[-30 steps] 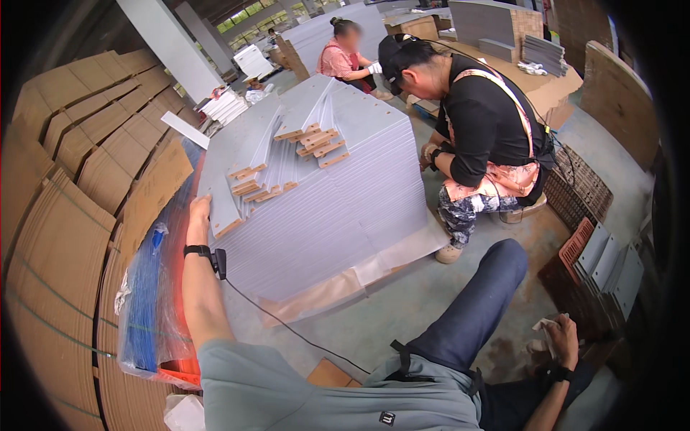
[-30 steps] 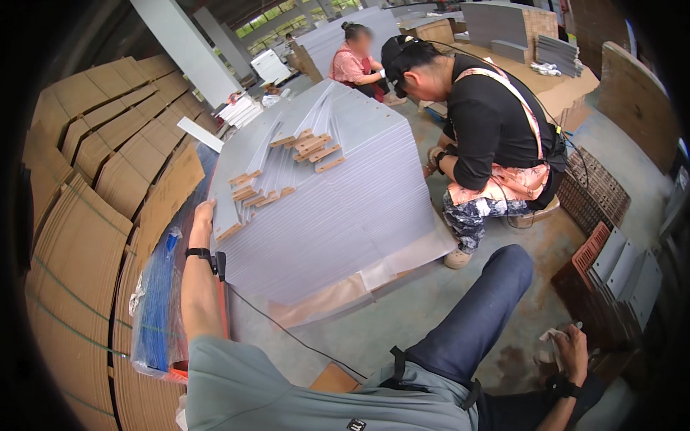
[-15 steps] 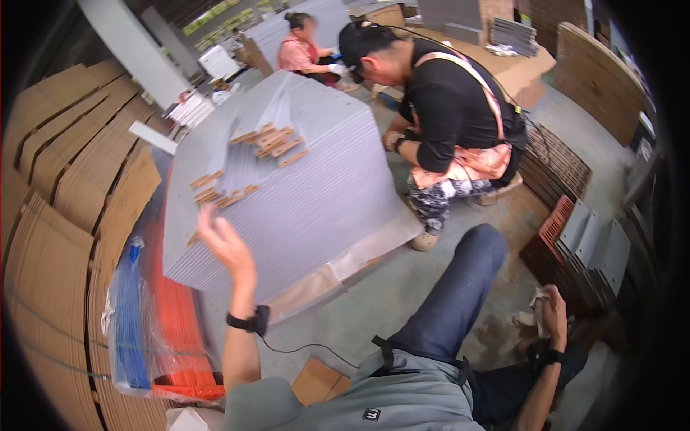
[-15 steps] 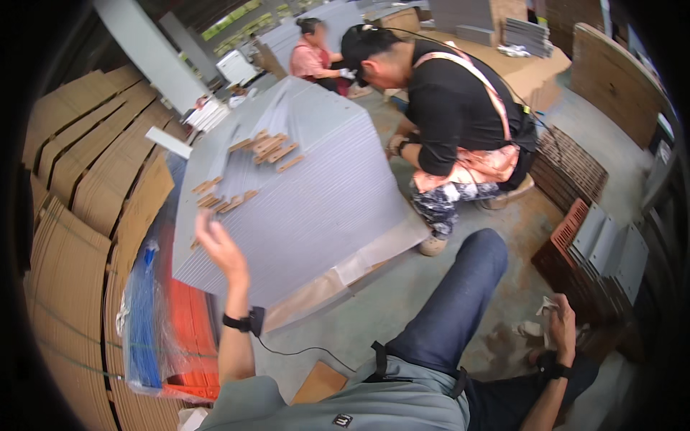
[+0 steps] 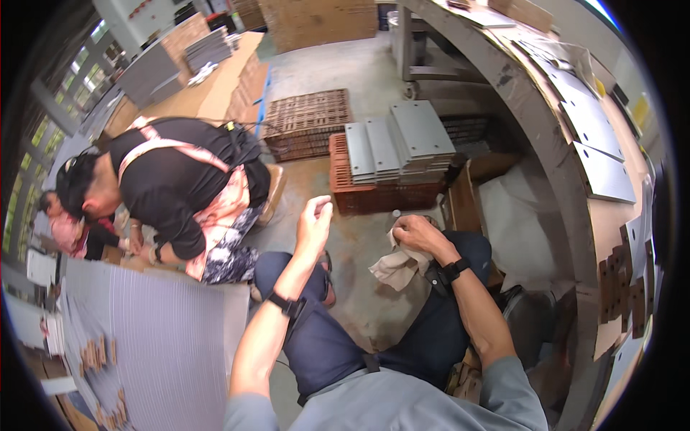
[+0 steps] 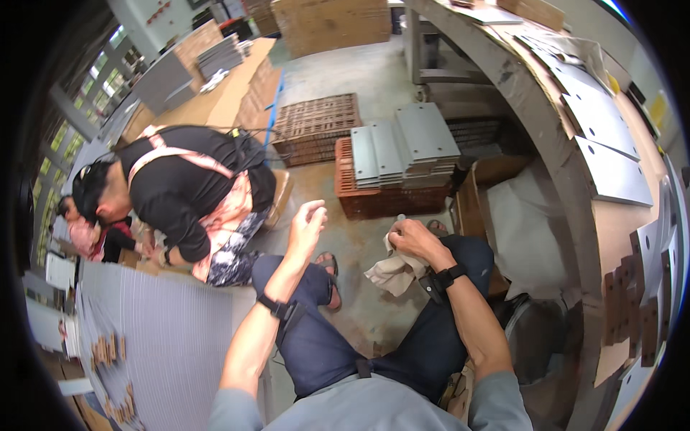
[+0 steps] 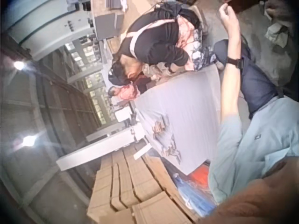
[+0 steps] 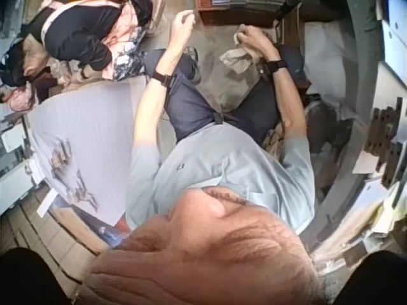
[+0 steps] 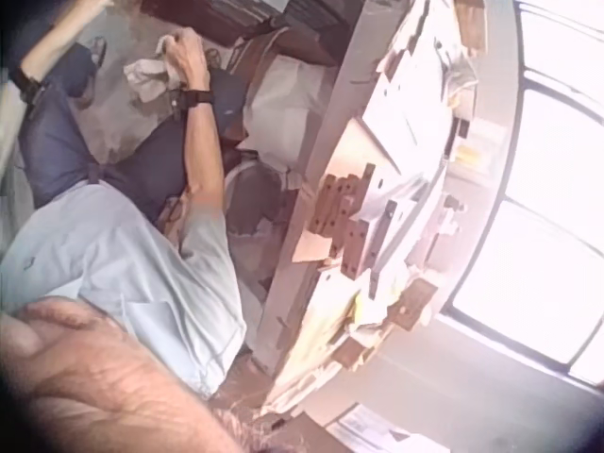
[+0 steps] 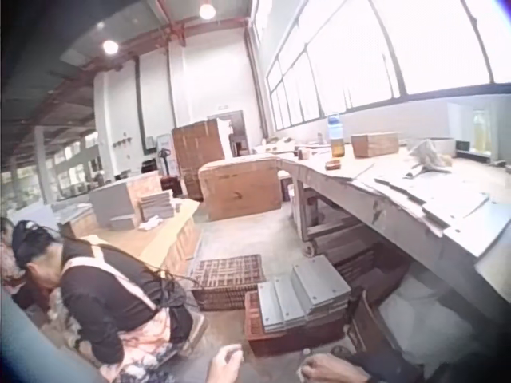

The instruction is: Wiping and inspecting furniture panels using a cloth and a cleaning block in a factory setting.

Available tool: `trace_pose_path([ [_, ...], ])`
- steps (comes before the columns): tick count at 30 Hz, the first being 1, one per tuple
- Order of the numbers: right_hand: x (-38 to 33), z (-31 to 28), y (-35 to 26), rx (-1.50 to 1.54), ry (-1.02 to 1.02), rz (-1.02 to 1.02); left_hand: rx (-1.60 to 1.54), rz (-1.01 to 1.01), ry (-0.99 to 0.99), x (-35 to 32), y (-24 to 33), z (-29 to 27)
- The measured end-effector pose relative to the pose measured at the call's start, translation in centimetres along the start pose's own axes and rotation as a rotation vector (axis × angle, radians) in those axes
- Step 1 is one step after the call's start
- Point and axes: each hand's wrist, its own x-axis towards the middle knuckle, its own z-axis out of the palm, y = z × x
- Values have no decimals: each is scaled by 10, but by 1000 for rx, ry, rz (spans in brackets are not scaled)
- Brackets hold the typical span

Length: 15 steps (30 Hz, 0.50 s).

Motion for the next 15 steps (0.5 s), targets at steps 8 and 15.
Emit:
trace_pose_path([
  [8,38,-26,46,-113,-39,8,-100,-514,-129,131,-79,108],
  [15,46,-47,52,-25,103,-18,73,-399,48,209,-137,183],
])
